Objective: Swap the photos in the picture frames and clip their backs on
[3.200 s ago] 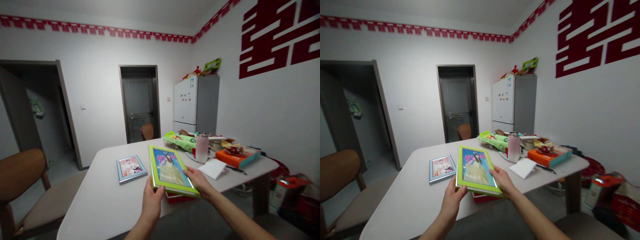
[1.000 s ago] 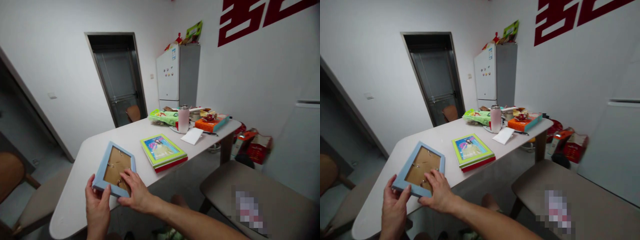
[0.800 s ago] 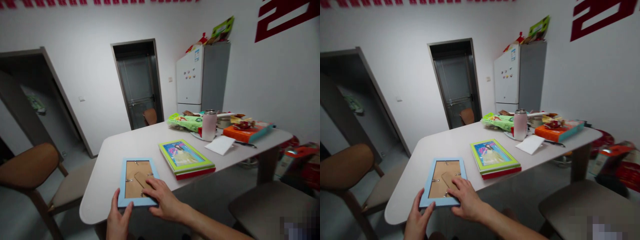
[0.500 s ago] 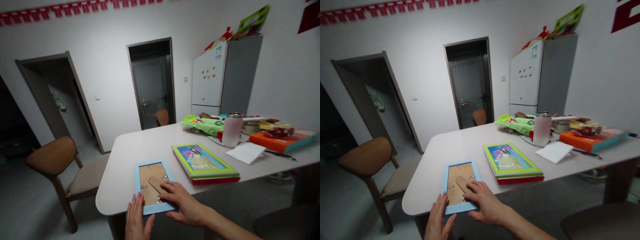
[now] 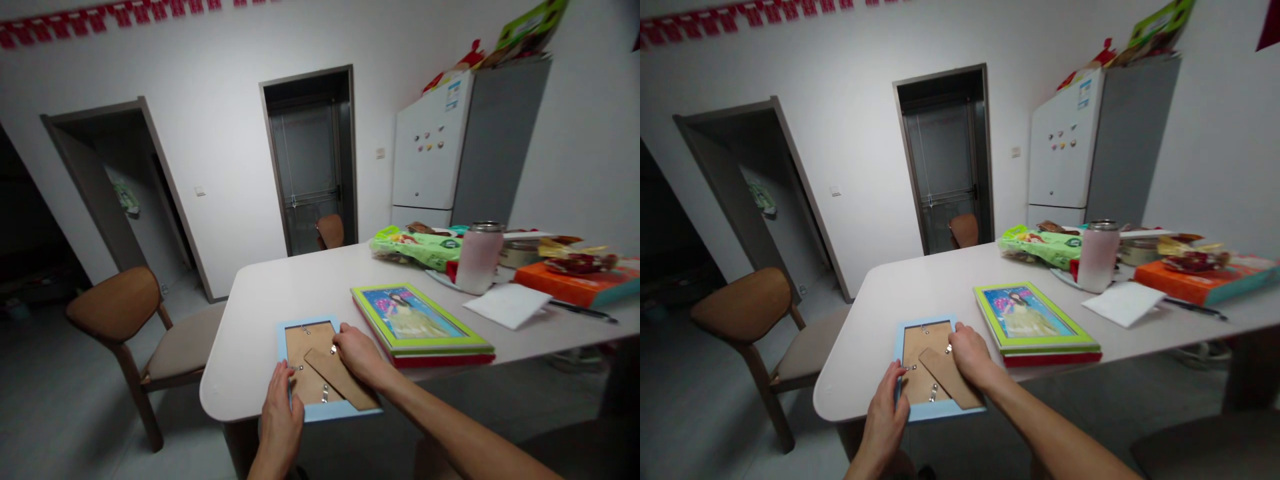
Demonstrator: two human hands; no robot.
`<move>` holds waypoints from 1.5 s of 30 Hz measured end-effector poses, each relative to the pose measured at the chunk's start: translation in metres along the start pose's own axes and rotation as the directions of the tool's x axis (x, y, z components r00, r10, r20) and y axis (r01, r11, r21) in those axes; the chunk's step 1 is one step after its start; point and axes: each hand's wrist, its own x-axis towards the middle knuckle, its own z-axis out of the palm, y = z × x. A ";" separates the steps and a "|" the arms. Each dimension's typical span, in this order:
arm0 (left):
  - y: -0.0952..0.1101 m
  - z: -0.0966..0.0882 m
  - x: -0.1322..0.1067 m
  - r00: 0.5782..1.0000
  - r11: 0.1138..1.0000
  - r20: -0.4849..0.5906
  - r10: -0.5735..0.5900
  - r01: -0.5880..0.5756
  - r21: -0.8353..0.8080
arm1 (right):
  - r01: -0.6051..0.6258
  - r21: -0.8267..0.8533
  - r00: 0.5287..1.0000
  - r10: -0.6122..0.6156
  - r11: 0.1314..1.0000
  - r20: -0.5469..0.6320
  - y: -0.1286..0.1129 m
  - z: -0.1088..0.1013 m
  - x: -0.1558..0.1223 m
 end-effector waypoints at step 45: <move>-0.003 0.010 0.000 0.995 0.996 -0.055 -0.083 0.085 0.028 | 0.316 0.287 0.947 -0.320 0.904 -0.035 -0.042 -0.002 -0.014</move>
